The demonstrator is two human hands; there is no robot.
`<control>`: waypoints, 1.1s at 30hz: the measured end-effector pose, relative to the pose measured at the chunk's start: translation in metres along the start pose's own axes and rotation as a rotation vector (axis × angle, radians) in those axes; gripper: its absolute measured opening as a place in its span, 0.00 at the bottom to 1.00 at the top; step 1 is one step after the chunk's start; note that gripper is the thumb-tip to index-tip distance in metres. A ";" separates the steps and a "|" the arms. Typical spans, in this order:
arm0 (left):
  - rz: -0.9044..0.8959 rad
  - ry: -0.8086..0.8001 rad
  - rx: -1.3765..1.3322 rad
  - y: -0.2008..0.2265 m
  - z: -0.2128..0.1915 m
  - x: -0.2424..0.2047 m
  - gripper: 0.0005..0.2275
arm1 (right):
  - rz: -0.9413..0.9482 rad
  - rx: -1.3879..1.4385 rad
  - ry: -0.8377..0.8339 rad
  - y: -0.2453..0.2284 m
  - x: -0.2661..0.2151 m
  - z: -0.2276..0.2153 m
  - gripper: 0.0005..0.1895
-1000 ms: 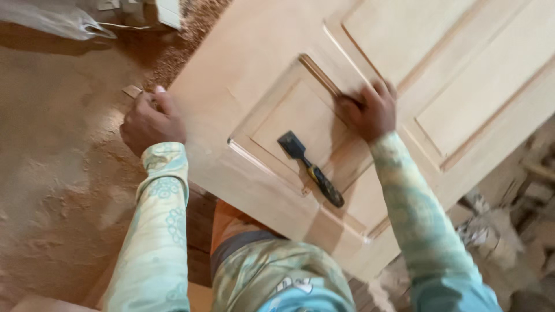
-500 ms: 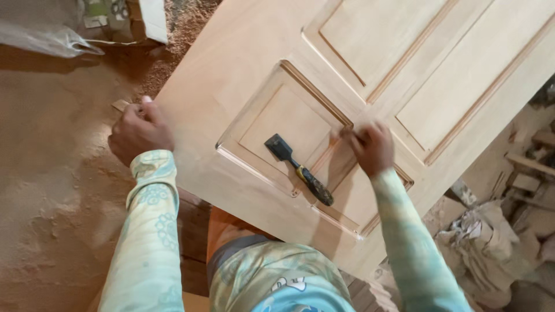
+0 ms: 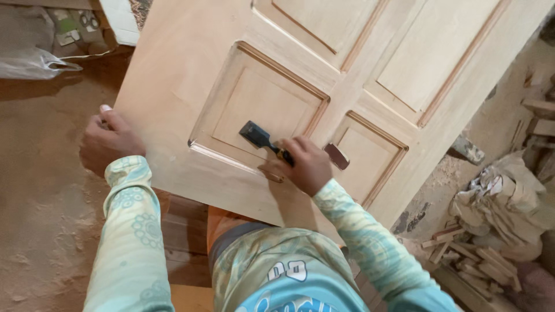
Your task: The person uses a chisel to remove wood from the edges and corners of a wooden door panel. They repeatedly scrape and carve along the panel's raised frames and corners, then wipe away wood shavings with their hand.
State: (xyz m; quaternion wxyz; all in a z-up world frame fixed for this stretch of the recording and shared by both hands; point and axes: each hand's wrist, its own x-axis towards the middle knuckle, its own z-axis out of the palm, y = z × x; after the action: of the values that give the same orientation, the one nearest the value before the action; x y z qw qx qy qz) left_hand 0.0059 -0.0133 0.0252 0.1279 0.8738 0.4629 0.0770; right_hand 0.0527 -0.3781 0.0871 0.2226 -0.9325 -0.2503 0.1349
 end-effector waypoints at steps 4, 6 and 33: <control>0.006 0.003 0.020 0.001 -0.001 -0.001 0.19 | -0.034 0.011 -0.075 0.002 0.007 -0.012 0.16; 0.044 0.069 0.035 0.001 0.001 0.002 0.17 | 0.101 0.100 -0.131 0.009 0.004 -0.027 0.13; 0.054 0.005 0.000 -0.008 0.003 0.003 0.16 | 0.060 -0.555 0.116 0.101 0.004 -0.062 0.19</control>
State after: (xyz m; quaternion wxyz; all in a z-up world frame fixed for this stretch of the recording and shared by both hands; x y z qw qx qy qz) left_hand 0.0020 -0.0069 0.0199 0.1245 0.8857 0.4396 0.0824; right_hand 0.1198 -0.4762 0.0911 -0.0316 -0.9710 -0.2366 0.0142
